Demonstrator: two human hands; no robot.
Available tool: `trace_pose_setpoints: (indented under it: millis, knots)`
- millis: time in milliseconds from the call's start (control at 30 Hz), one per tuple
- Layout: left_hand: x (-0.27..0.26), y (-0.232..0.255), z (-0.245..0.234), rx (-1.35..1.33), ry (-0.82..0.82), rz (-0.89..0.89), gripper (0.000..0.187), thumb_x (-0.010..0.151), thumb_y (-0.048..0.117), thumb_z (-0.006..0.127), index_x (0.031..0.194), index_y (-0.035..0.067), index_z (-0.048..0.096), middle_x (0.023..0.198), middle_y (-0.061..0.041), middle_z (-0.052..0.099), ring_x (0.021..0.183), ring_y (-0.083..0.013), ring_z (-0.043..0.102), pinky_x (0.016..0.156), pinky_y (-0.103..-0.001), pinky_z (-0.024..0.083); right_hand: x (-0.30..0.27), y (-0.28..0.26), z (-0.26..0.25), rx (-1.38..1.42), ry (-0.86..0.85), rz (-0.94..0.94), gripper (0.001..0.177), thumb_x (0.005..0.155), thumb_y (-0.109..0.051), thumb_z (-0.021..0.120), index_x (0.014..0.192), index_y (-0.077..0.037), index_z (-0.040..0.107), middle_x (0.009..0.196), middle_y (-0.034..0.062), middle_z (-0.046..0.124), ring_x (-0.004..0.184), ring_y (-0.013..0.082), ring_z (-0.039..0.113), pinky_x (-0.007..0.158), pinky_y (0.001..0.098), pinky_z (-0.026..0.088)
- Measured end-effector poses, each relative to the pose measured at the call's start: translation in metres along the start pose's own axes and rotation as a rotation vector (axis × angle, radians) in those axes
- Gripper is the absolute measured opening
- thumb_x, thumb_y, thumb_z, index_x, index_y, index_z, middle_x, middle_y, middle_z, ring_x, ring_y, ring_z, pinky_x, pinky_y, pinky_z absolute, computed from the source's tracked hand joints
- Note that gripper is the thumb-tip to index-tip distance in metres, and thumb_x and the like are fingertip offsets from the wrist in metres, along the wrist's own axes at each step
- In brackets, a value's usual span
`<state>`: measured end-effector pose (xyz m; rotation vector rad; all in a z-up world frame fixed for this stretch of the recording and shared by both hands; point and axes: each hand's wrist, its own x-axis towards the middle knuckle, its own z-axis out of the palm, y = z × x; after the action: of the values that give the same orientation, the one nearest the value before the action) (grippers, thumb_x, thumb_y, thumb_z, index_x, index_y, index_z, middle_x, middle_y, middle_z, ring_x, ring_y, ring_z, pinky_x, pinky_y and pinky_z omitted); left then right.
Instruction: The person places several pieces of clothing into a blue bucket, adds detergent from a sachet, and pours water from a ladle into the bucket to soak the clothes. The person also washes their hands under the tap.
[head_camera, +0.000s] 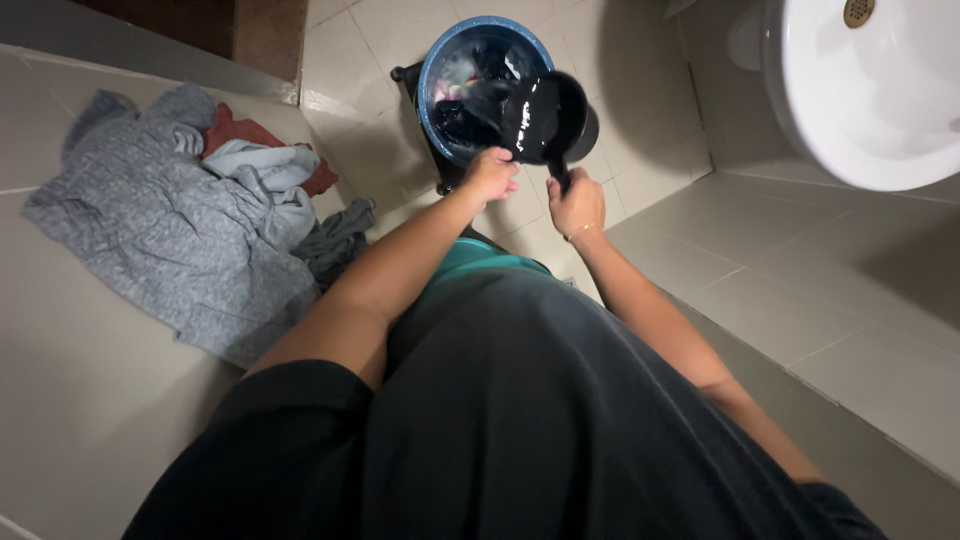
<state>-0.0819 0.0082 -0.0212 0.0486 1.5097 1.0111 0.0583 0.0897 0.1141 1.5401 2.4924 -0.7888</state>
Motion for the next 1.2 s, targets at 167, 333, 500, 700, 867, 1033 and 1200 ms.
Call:
trace_pose_setpoints:
  millis: [167,333,500,700,867,1033,1200]
  knots:
    - [0.01,0.005,-0.016,-0.002,0.011,0.028,0.045,0.091,0.018,0.068,0.134,0.004,0.058,0.117,-0.011,0.073,0.078,-0.0188,0.075,0.058,-0.032,0.059,0.02,-0.007,-0.007,-0.045,0.054,-0.047,0.026,0.093,-0.023,0.069,0.1,0.001,0.062,0.081,0.0233,0.071,0.079,0.0442,0.068,0.075,0.0527,0.053]
    - [0.019,-0.006,-0.025,0.002,0.019,0.061,0.046,0.092,0.017,0.068,0.135,0.002,0.058,0.116,-0.013,0.074,0.079,-0.0187,0.076,0.057,-0.031,0.059,0.034,-0.01,-0.021,-0.114,0.139,-0.108,0.023,0.094,-0.019,0.068,0.104,-0.001,0.057,0.084,0.0243,0.069,0.08,0.0466,0.065,0.072,0.0562,0.05]
    - [0.026,-0.025,-0.025,-0.026,-0.028,0.066,0.048,0.09,0.015,0.07,0.134,0.001,0.057,0.115,-0.015,0.073,0.078,-0.0198,0.075,0.054,-0.031,0.058,0.04,-0.01,-0.036,-0.094,0.221,-0.184,0.027,0.096,-0.015,0.067,0.113,-0.003,0.051,0.088,0.0234,0.069,0.08,0.0468,0.065,0.071,0.0566,0.049]
    - [0.017,-0.031,-0.016,0.03,-0.018,0.03,0.043,0.09,0.014,0.07,0.13,0.001,0.059,0.114,-0.012,0.073,0.074,-0.0188,0.075,0.052,-0.031,0.057,0.039,-0.017,-0.055,-0.052,0.29,-0.292,0.024,0.096,-0.01,0.067,0.11,-0.005,0.049,0.099,0.0207,0.067,0.082,0.0474,0.064,0.07,0.0568,0.049]
    - [0.006,-0.031,-0.013,0.042,-0.01,-0.008,0.039,0.089,0.012,0.069,0.126,0.004,0.06,0.108,-0.008,0.07,0.072,-0.0192,0.073,0.05,-0.032,0.055,0.032,-0.019,-0.065,-0.059,0.366,-0.363,0.026,0.092,-0.006,0.068,0.112,-0.007,0.05,0.106,0.019,0.063,0.079,0.0463,0.063,0.068,0.0553,0.048]
    - [0.0,-0.044,0.001,0.152,-0.013,-0.032,0.032,0.092,0.009,0.056,0.123,0.008,0.066,0.102,-0.008,0.074,0.072,-0.0198,0.074,0.053,-0.033,0.054,0.006,-0.009,-0.079,0.068,0.439,-0.37,0.029,0.085,-0.003,0.068,0.109,-0.009,0.051,0.106,0.0195,0.059,0.083,0.045,0.063,0.069,0.0527,0.049]
    - [0.003,-0.044,0.03,0.199,-0.182,-0.075,0.03,0.09,0.01,0.063,0.119,0.011,0.061,0.099,-0.005,0.073,0.073,-0.0213,0.073,0.057,-0.035,0.057,-0.046,0.049,-0.066,0.273,0.33,-0.011,0.03,0.085,-0.008,0.067,0.11,-0.006,0.051,0.087,0.0203,0.064,0.082,0.0461,0.062,0.071,0.0551,0.048]
